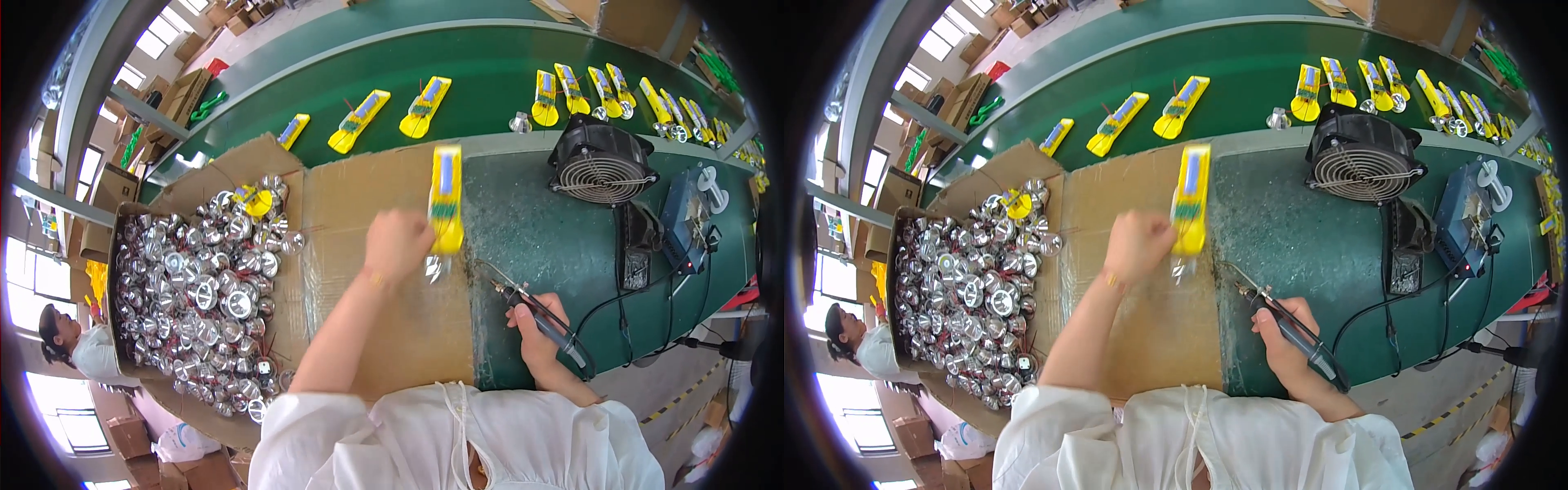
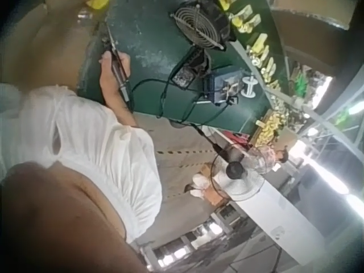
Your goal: Soldering electrical wires and components onto lamp circuit boards and reflectors at an assembly station.
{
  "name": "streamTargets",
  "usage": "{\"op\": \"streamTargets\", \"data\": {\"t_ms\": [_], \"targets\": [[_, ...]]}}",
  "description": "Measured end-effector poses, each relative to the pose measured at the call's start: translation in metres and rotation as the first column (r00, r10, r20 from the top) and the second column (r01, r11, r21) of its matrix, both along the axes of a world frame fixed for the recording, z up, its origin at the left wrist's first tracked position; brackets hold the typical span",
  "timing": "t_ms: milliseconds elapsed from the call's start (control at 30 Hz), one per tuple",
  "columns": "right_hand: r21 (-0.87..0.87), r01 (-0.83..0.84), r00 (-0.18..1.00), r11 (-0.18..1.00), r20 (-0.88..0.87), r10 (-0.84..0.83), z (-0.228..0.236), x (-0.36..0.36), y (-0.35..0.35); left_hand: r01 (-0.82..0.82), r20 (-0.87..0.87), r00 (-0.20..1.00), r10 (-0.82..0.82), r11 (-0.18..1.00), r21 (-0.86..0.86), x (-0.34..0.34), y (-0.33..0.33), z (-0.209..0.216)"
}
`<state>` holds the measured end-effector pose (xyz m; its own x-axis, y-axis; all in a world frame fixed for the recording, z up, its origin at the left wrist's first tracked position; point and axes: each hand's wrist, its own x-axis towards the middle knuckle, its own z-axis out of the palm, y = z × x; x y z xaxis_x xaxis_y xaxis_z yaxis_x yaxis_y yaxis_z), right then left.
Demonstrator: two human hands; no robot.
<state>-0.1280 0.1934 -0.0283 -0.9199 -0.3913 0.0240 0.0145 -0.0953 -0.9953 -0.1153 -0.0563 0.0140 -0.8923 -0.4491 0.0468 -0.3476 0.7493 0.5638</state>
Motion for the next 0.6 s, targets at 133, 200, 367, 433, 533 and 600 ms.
{"op": "streamTargets", "data": {"t_ms": [133, 200, 367, 433, 533, 600], "targets": [[0.003, 0.008, 0.996, 1.000, 0.084, -0.009, 0.000, 0.001, 0.000, -0.237, -0.407, 0.885, 0.228, 0.971, 0.029, -0.121, -0.051, -0.003], [0.008, 0.014, 0.996, 1.000, 0.084, -0.015, -0.004, 0.001, -0.001, -0.314, -0.569, 0.791, 0.223, 0.947, -0.065, -0.147, -0.078, -0.002], [0.039, -0.029, 0.996, 0.999, 0.086, 0.026, 0.000, 0.000, -0.004, -0.109, 0.000, 0.994, 0.111, 0.977, -0.183, -0.140, -0.106, -0.018], [0.027, -0.015, 0.994, 1.000, 0.112, 0.012, 0.000, -0.002, -0.005, -0.142, -0.124, 0.985, 0.119, 0.970, -0.197, -0.120, -0.087, -0.017], [0.011, -0.012, 0.996, 1.000, 0.089, 0.011, -0.001, -0.003, -0.003, -0.108, -0.243, 0.968, 0.066, 0.980, -0.164, -0.050, -0.051, -0.011], [0.029, -0.010, 0.998, 1.000, 0.063, 0.008, 0.000, -0.004, -0.001, -0.126, -0.215, 0.972, 0.098, 0.985, -0.120, 0.005, -0.012, 0.007]]}}
